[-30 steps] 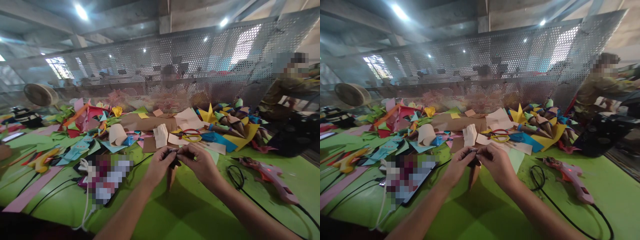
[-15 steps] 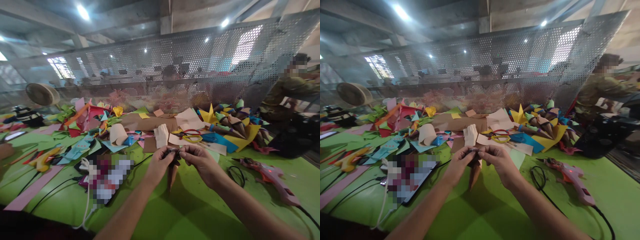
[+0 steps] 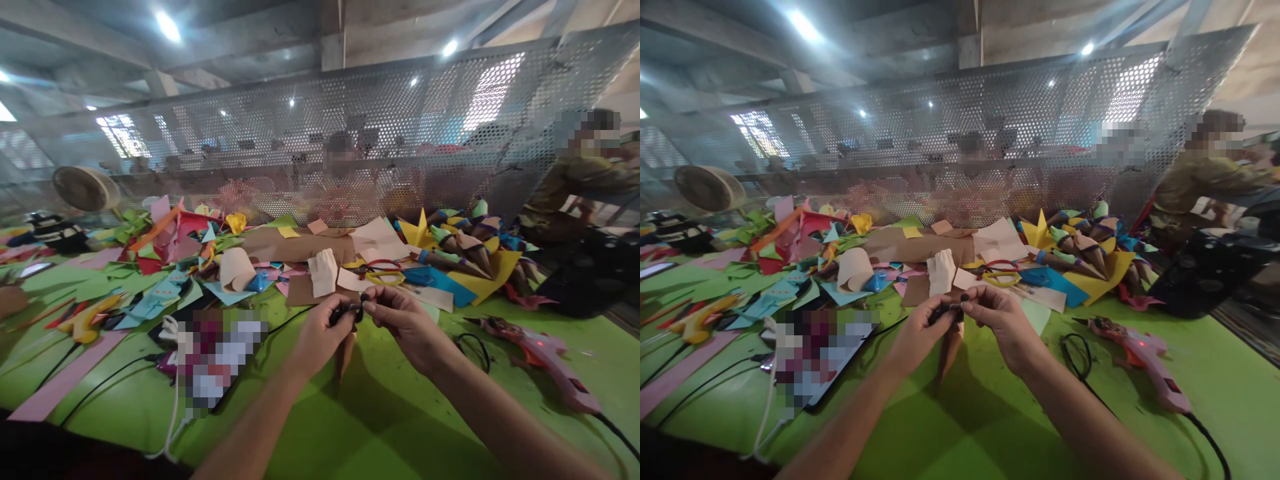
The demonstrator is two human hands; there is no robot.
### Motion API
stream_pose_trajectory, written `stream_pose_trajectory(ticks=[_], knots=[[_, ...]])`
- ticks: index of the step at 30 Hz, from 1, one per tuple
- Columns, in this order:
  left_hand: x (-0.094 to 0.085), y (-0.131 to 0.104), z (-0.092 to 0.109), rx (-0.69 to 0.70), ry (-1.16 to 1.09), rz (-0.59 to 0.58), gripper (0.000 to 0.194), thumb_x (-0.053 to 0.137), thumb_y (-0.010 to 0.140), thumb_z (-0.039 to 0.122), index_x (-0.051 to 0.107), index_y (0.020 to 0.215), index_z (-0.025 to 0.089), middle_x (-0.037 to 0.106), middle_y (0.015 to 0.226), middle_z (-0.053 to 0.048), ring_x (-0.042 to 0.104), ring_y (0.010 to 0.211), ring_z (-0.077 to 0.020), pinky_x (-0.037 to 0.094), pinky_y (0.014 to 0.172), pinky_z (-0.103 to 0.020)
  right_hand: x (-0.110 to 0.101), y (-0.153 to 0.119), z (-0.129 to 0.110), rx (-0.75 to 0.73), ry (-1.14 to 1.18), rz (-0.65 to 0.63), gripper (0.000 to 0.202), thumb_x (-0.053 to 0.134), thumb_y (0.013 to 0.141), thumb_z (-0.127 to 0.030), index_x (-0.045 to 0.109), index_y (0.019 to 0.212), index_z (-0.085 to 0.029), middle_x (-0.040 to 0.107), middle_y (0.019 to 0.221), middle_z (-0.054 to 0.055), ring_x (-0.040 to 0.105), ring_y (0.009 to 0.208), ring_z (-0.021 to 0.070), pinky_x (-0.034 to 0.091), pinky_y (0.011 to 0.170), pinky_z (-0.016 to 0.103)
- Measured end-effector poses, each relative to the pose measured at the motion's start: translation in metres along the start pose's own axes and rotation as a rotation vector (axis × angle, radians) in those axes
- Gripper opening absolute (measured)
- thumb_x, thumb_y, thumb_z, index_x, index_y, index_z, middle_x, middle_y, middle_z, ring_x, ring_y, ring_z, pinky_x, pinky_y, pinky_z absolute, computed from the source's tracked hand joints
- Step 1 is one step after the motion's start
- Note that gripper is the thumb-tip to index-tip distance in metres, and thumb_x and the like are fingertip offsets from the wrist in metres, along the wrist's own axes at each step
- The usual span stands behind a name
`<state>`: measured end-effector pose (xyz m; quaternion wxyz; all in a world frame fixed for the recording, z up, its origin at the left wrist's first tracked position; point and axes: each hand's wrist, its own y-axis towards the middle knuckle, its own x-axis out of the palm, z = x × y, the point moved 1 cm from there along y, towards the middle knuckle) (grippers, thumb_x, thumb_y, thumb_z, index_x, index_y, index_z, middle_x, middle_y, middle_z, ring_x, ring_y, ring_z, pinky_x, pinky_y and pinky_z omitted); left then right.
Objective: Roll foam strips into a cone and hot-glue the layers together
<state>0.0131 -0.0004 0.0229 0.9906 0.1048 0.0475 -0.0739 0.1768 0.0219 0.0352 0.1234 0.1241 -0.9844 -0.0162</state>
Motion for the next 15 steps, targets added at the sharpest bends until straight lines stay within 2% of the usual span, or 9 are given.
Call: stream_pose_trajectory(ticks=[4, 8, 12, 15], knots=[[-0.005, 0.001, 0.003, 0.028, 0.027, -0.002, 0.016, 0.058, 0.089, 0.028, 0.068, 0.096, 0.018, 0.069, 0.091, -0.004, 0.061, 0.084, -0.0169, 0.046, 0.076, -0.025, -0.005, 0.002, 0.002, 0.008, 0.061, 0.063, 0.035, 0.088, 0.06, -0.037, 0.068, 0.082, -0.021, 0.06, 0.076, -0.001, 0.044, 0.057, 0.0096, 0.035, 0.052, 0.025], [-0.021, 0.004, 0.002, -0.004, 0.083, 0.054, 0.019, 0.054, 0.089, 0.03, 0.068, 0.095, 0.019, 0.069, 0.09, -0.004, 0.062, 0.082, -0.0177, 0.046, 0.074, -0.026, -0.008, 0.004, -0.002, 0.04, 0.199, 0.092, 0.035, 0.088, 0.059, -0.039, 0.067, 0.079, -0.021, 0.058, 0.073, -0.002, 0.046, 0.055, 0.0097, 0.039, 0.054, 0.026], [-0.039, 0.008, -0.001, -0.045, 0.5, 0.13, 0.025, 0.043, 0.093, 0.027, 0.067, 0.098, 0.021, 0.072, 0.098, -0.006, 0.064, 0.088, -0.022, 0.044, 0.075, -0.03, -0.008, 0.003, -0.005, 0.047, 0.241, 0.079, 0.036, 0.089, 0.059, -0.04, 0.065, 0.078, -0.021, 0.057, 0.073, -0.002, 0.046, 0.056, 0.0098, 0.04, 0.054, 0.026], [-0.046, 0.01, -0.004, -0.124, 0.838, 0.109, 0.027, 0.042, 0.094, 0.026, 0.067, 0.104, 0.022, 0.073, 0.104, -0.009, 0.066, 0.094, -0.0263, 0.043, 0.077, -0.033, -0.008, 0.003, -0.004, 0.014, 0.168, 0.103, 0.04, 0.092, 0.054, -0.036, 0.063, 0.077, -0.022, 0.057, 0.072, -0.003, 0.046, 0.057, 0.0102, 0.04, 0.055, 0.026]])
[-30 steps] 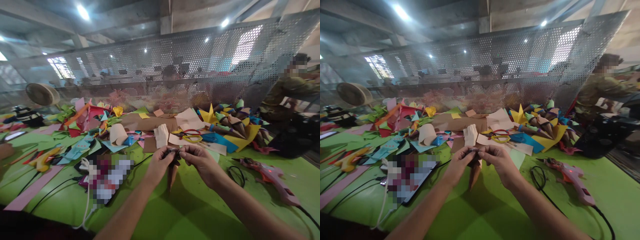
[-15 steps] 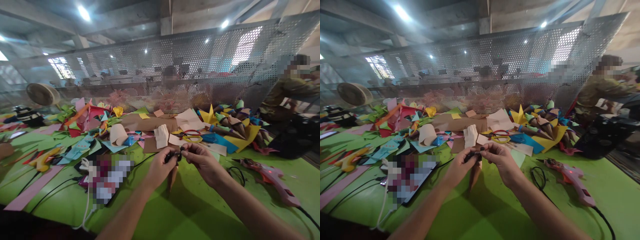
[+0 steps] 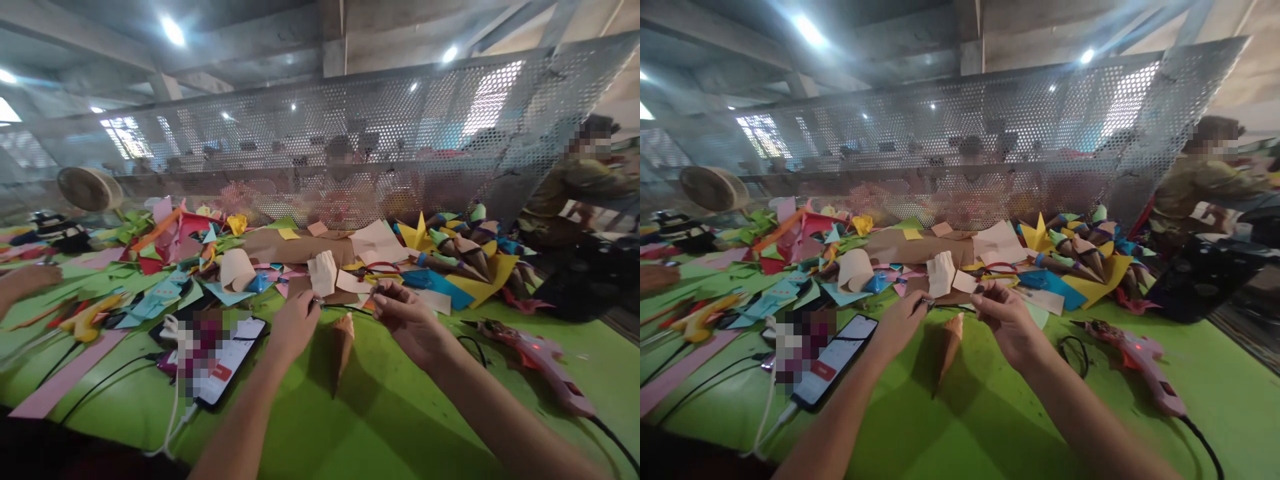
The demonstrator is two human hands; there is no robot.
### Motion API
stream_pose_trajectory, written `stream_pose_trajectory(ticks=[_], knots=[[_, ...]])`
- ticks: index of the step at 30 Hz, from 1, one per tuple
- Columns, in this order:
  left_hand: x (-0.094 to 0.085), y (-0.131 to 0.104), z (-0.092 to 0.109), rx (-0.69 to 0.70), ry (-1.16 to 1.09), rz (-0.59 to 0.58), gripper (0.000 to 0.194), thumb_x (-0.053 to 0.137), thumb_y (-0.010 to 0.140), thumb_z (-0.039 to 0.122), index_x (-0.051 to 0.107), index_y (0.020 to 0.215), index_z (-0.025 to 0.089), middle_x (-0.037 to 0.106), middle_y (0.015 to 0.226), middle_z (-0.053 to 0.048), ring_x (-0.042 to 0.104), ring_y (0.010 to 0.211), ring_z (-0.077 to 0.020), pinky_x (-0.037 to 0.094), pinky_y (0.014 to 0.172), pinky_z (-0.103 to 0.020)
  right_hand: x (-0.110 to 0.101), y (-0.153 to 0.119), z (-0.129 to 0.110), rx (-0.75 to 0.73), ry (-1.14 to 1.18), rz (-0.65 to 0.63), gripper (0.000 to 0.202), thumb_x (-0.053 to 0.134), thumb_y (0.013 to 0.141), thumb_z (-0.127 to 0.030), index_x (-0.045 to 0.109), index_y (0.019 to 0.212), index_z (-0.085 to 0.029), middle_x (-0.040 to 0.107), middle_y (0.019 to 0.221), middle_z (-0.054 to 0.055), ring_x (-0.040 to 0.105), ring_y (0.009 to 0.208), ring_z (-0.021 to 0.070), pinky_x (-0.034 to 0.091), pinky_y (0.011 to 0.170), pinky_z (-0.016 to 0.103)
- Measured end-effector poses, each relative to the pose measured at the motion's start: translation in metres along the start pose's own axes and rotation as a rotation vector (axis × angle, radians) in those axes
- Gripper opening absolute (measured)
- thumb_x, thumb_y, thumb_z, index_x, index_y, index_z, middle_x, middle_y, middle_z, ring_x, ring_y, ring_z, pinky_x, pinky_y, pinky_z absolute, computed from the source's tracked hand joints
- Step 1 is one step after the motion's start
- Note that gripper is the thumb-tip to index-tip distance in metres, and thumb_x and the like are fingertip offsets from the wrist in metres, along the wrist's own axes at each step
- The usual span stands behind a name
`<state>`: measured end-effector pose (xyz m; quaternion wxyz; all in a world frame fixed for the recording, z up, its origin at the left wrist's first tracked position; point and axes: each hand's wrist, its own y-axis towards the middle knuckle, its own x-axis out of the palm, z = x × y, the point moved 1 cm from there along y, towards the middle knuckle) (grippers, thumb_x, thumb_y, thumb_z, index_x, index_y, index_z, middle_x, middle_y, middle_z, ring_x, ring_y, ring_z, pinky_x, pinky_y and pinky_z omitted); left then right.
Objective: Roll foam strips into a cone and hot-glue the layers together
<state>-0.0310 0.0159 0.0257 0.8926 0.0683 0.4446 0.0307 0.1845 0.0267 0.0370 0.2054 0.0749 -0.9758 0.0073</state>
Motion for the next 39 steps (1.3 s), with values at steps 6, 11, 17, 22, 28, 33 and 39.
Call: stream_pose_trajectory(ticks=[6, 11, 17, 22, 28, 33, 39], knots=[[0.003, 0.003, -0.012, 0.013, 0.192, -0.112, 0.024, 0.048, 0.092, 0.025, 0.069, 0.104, 0.022, 0.073, 0.11, -0.011, 0.066, 0.101, -0.0285, 0.044, 0.079, -0.033, -0.002, 0.003, 0.001, -0.089, -0.172, 0.034, 0.037, 0.089, 0.059, -0.043, 0.064, 0.074, -0.02, 0.055, 0.068, -0.003, 0.042, 0.057, 0.0101, 0.033, 0.053, 0.026], [0.006, 0.003, -0.015, 0.033, 0.198, -0.117, 0.021, 0.052, 0.092, 0.028, 0.07, 0.102, 0.022, 0.071, 0.107, -0.011, 0.064, 0.101, -0.0276, 0.045, 0.082, -0.033, -0.004, 0.004, -0.002, -0.088, -0.17, 0.052, 0.04, 0.089, 0.058, -0.049, 0.066, 0.071, -0.019, 0.057, 0.067, -0.002, 0.04, 0.055, 0.0096, 0.03, 0.053, 0.026], [0.004, 0.002, -0.015, 0.083, 0.217, -0.076, 0.024, 0.054, 0.094, 0.03, 0.067, 0.111, 0.019, 0.065, 0.115, -0.012, 0.061, 0.112, -0.0285, 0.046, 0.092, -0.036, -0.002, 0.004, -0.002, -0.012, -0.085, 0.012, 0.04, 0.088, 0.06, -0.051, 0.067, 0.07, -0.018, 0.062, 0.07, 0.0, 0.04, 0.054, 0.0091, 0.031, 0.052, 0.025], [0.002, 0.004, -0.016, 0.128, 0.195, 0.002, 0.021, 0.057, 0.092, 0.027, 0.066, 0.11, 0.02, 0.065, 0.115, -0.01, 0.061, 0.113, -0.0267, 0.046, 0.095, -0.036, -0.002, 0.003, -0.002, 0.037, -0.024, 0.003, 0.041, 0.09, 0.059, -0.05, 0.068, 0.071, -0.018, 0.064, 0.071, 0.001, 0.043, 0.056, 0.0089, 0.033, 0.052, 0.024], [0.003, 0.004, -0.015, 0.158, 0.16, 0.057, 0.015, 0.059, 0.092, 0.025, 0.066, 0.105, 0.022, 0.065, 0.114, -0.007, 0.062, 0.113, -0.0254, 0.049, 0.093, -0.036, -0.003, 0.003, 0.001, 0.046, 0.034, -0.014, 0.04, 0.089, 0.062, -0.05, 0.067, 0.071, -0.018, 0.061, 0.069, -0.001, 0.045, 0.057, 0.0085, 0.033, 0.052, 0.022], [0.004, 0.005, -0.017, 0.174, 0.155, 0.087, 0.013, 0.061, 0.09, 0.022, 0.067, 0.102, 0.021, 0.066, 0.11, -0.007, 0.063, 0.11, -0.0262, 0.05, 0.092, -0.038, -0.003, 0.003, 0.002, 0.02, 0.03, -0.03, 0.038, 0.091, 0.06, -0.044, 0.066, 0.069, -0.018, 0.056, 0.065, -0.003, 0.042, 0.056, 0.0081, 0.032, 0.053, 0.022], [0.004, 0.006, -0.017, 0.2, 0.109, 0.126, 0.011, 0.062, 0.09, 0.022, 0.067, 0.1, 0.021, 0.066, 0.109, -0.006, 0.064, 0.106, -0.025, 0.05, 0.093, -0.038, -0.003, 0.002, -0.001, 0.024, 0.014, -0.009, 0.037, 0.094, 0.055, -0.038, 0.066, 0.068, -0.018, 0.053, 0.062, -0.005, 0.04, 0.055, 0.0072, 0.029, 0.053, 0.022]])
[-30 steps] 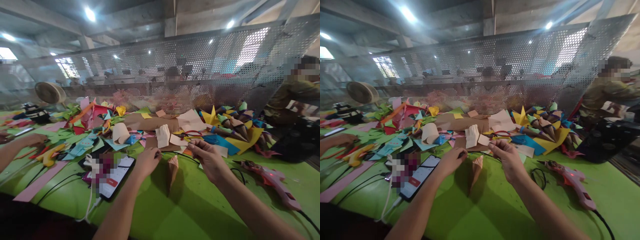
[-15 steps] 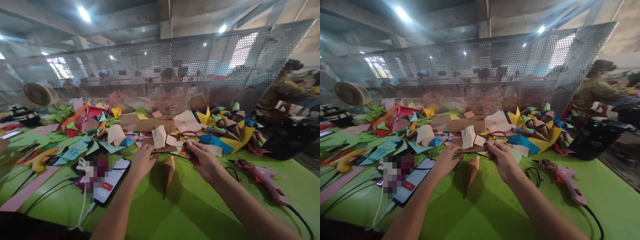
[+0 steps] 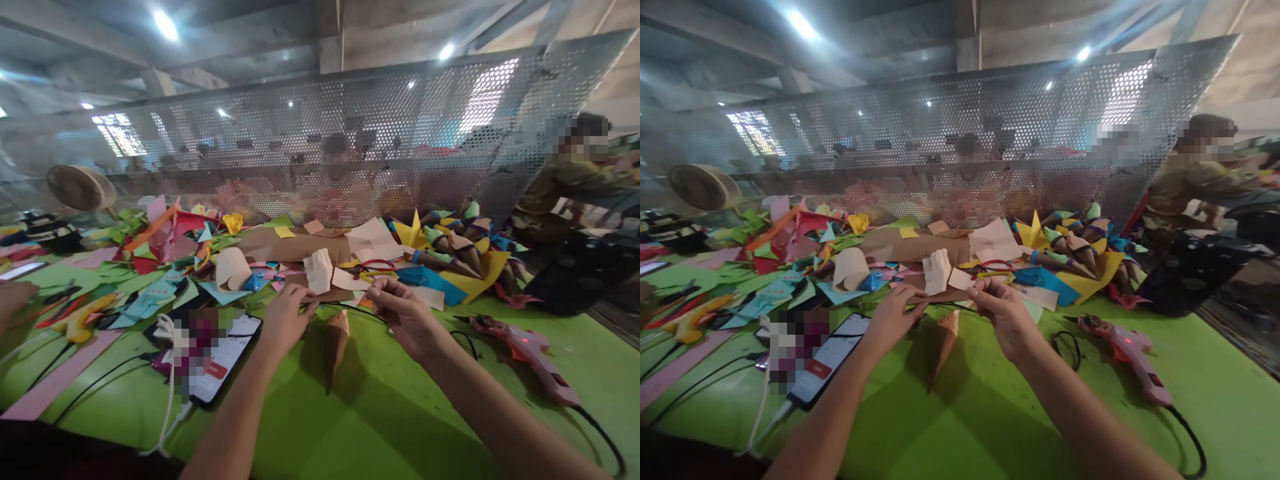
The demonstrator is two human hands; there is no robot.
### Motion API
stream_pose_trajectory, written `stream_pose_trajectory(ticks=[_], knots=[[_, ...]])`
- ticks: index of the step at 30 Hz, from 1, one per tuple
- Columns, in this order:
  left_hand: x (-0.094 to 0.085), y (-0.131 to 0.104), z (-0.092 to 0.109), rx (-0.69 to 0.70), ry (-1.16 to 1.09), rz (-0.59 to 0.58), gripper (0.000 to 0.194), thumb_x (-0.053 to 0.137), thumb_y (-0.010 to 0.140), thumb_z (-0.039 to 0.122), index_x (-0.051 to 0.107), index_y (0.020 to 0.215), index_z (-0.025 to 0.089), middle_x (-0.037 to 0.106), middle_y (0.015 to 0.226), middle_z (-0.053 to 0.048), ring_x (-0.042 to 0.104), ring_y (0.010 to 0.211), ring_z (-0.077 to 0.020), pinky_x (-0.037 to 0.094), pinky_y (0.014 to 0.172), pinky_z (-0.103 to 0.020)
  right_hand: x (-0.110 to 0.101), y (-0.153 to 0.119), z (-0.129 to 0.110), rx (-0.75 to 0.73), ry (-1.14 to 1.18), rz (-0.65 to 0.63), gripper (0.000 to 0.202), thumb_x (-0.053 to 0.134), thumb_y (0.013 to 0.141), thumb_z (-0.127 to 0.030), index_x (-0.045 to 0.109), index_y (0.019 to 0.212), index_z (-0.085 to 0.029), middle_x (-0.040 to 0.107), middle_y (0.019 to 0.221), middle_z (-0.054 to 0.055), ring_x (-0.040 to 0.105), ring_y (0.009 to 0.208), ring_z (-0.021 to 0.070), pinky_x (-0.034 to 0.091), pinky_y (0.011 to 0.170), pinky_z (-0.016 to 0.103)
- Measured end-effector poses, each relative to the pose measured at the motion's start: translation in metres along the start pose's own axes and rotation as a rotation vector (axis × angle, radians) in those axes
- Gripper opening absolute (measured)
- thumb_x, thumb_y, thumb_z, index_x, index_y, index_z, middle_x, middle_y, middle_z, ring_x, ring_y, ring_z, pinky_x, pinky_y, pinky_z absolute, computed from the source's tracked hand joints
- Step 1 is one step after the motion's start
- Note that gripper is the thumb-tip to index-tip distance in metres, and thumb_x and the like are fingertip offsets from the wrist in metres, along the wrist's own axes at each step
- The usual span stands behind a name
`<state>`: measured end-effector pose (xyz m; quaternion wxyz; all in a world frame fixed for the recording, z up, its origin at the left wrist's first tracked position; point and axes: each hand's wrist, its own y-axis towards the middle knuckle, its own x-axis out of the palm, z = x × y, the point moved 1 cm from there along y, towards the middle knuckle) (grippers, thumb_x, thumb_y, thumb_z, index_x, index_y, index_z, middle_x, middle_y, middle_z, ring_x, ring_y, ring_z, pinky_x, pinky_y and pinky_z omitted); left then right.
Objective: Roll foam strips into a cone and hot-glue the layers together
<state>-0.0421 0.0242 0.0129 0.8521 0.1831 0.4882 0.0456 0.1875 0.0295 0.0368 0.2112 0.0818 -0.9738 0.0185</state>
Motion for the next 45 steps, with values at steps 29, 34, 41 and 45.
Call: stream_pose_trajectory(ticks=[29, 34, 41, 45], knots=[[-0.002, 0.0, 0.005, 0.072, -0.073, 0.11, 0.008, 0.06, 0.091, 0.019, 0.067, 0.096, 0.021, 0.068, 0.105, -0.006, 0.064, 0.103, -0.0245, 0.05, 0.094, -0.04, 0.0, 0.001, 0.0, -0.009, -0.01, 0.021, 0.035, 0.093, 0.056, -0.042, 0.079, 0.078, -0.02, 0.07, 0.077, 0.001, 0.046, 0.059, 0.0069, 0.036, 0.054, 0.021], [-0.003, 0.0, 0.005, 0.064, -0.086, 0.106, 0.01, 0.058, 0.091, 0.018, 0.067, 0.095, 0.021, 0.067, 0.105, -0.006, 0.063, 0.104, -0.0249, 0.05, 0.094, -0.041, 0.0, 0.002, 0.0, -0.006, -0.005, 0.044, 0.037, 0.096, 0.049, -0.034, 0.079, 0.079, -0.021, 0.072, 0.082, 0.001, 0.055, 0.067, 0.0094, 0.044, 0.059, 0.021], [-0.002, -0.001, 0.021, -0.068, -0.534, 0.202, 0.025, 0.056, 0.093, 0.035, 0.063, 0.113, 0.022, 0.066, 0.12, -0.009, 0.061, 0.116, -0.0237, 0.049, 0.1, -0.038, 0.007, -0.007, -0.004, -0.1, -0.118, -0.025, 0.029, 0.088, 0.066, -0.037, 0.078, 0.088, -0.021, 0.073, 0.08, 0.002, 0.061, 0.067, 0.0122, 0.048, 0.065, 0.025], [0.007, -0.004, 0.063, -0.305, -1.26, 0.115, 0.04, 0.047, 0.095, 0.052, 0.06, 0.118, 0.022, 0.068, 0.12, -0.008, 0.064, 0.114, -0.0225, 0.054, 0.097, -0.036, 0.026, -0.02, -0.003, -0.303, -0.372, -0.14, 0.018, 0.08, 0.077, -0.032, 0.078, 0.093, -0.025, 0.076, 0.086, 0.003, 0.068, 0.079, 0.0186, 0.052, 0.075, 0.032]])
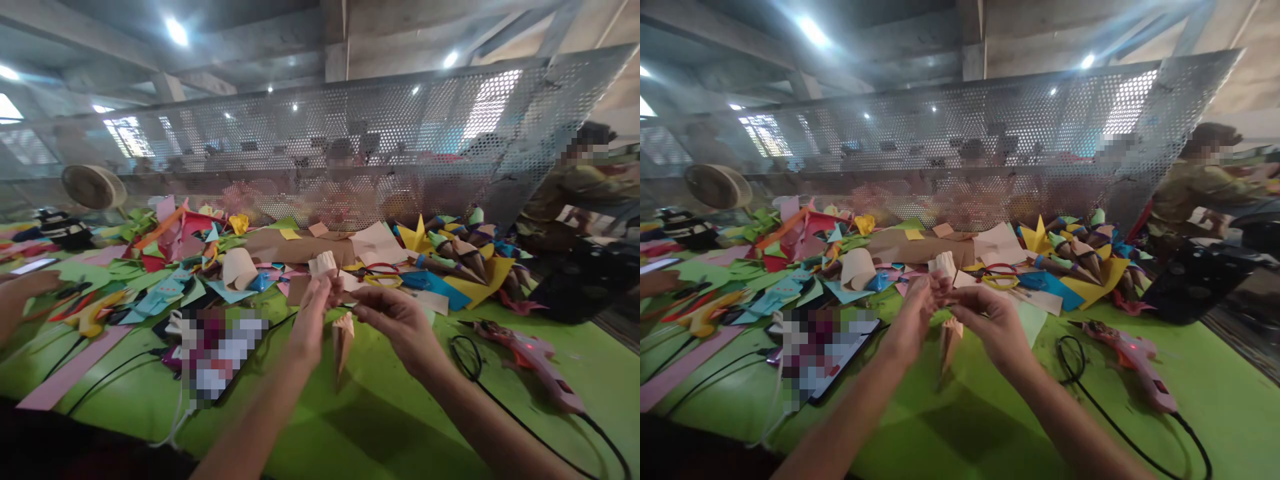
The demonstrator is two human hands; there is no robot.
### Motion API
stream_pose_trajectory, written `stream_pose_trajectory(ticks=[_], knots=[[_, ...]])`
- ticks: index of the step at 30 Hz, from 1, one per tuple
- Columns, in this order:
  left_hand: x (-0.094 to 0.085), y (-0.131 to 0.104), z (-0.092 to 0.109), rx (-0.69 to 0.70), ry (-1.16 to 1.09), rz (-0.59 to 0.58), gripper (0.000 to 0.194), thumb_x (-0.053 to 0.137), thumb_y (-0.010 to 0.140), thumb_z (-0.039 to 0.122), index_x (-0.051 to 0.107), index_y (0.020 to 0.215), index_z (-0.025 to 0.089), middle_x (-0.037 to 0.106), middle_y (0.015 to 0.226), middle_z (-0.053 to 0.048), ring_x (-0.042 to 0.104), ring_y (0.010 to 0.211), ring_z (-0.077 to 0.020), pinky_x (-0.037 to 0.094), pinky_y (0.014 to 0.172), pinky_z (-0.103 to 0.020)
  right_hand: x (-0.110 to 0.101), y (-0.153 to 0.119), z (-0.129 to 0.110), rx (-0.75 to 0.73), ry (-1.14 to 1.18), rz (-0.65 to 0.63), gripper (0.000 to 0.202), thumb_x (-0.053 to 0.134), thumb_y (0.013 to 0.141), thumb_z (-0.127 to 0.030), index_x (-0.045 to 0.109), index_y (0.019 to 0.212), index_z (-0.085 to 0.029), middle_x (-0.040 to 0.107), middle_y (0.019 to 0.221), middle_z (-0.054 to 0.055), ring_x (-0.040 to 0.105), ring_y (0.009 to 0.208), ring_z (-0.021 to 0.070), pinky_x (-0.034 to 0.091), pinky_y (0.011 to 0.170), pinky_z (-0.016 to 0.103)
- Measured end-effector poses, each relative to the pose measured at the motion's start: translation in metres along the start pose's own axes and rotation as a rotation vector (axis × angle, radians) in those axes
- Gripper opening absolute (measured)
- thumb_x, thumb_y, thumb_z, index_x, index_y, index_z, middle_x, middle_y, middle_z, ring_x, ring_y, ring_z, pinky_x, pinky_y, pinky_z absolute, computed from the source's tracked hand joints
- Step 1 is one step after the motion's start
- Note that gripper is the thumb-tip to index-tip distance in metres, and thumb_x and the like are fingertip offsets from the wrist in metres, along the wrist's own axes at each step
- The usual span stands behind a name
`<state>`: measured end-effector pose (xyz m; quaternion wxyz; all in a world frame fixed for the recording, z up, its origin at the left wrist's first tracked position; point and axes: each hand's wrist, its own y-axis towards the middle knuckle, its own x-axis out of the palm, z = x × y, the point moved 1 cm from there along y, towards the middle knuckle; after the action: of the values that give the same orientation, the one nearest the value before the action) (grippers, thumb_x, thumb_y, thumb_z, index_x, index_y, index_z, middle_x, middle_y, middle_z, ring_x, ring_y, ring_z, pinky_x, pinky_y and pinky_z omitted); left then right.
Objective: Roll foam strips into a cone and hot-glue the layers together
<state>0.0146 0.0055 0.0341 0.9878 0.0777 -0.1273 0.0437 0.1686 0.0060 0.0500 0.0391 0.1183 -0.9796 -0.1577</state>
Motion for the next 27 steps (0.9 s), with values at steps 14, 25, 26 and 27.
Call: stream_pose_trajectory(ticks=[14, 25, 26, 27], knots=[[0.041, -0.043, -0.005, -0.179, -0.61, 0.171, 0.048, 0.026, 0.098, 0.044, 0.053, 0.137, 0.036, 0.053, 0.149, -0.002, 0.034, 0.148, -0.0163, 0.035, 0.12, -0.039, 0.054, -0.06, -0.001, -0.09, -0.37, -0.232, 0.059, 0.04, 0.101, -0.053, 0.032, 0.157, -0.033, 0.026, 0.164, 0.0, 0.019, 0.152, 0.0271, 0.01, 0.125, 0.053], [0.016, -0.049, 0.007, -0.148, -0.706, 0.03, 0.064, 0.015, 0.096, 0.059, 0.045, 0.147, 0.032, 0.041, 0.159, -0.001, 0.033, 0.149, -0.0194, 0.021, 0.125, -0.043, 0.069, -0.089, -0.011, -0.278, -0.601, -0.377, 0.07, 0.039, 0.1, -0.057, 0.013, 0.16, -0.035, 0.017, 0.166, -0.002, 0.014, 0.153, 0.0282, 0.013, 0.125, 0.05], [0.017, -0.049, 0.004, -0.167, -0.702, 0.033, 0.064, 0.013, 0.097, 0.057, 0.048, 0.145, 0.032, 0.041, 0.158, -0.002, 0.035, 0.148, -0.0188, 0.019, 0.125, -0.042, 0.069, -0.087, -0.013, -0.265, -0.586, -0.387, 0.069, 0.037, 0.1, -0.057, 0.013, 0.16, -0.034, 0.018, 0.166, -0.002, 0.015, 0.153, 0.0277, 0.015, 0.125, 0.049], [0.019, -0.051, 0.001, -0.208, -0.697, 0.025, 0.063, 0.013, 0.097, 0.056, 0.051, 0.142, 0.033, 0.043, 0.157, -0.002, 0.035, 0.148, -0.0185, 0.018, 0.125, -0.042, 0.069, -0.083, -0.014, -0.255, -0.577, -0.383, 0.067, 0.036, 0.101, -0.056, 0.014, 0.16, -0.034, 0.019, 0.166, -0.002, 0.015, 0.153, 0.0271, 0.016, 0.125, 0.049]])
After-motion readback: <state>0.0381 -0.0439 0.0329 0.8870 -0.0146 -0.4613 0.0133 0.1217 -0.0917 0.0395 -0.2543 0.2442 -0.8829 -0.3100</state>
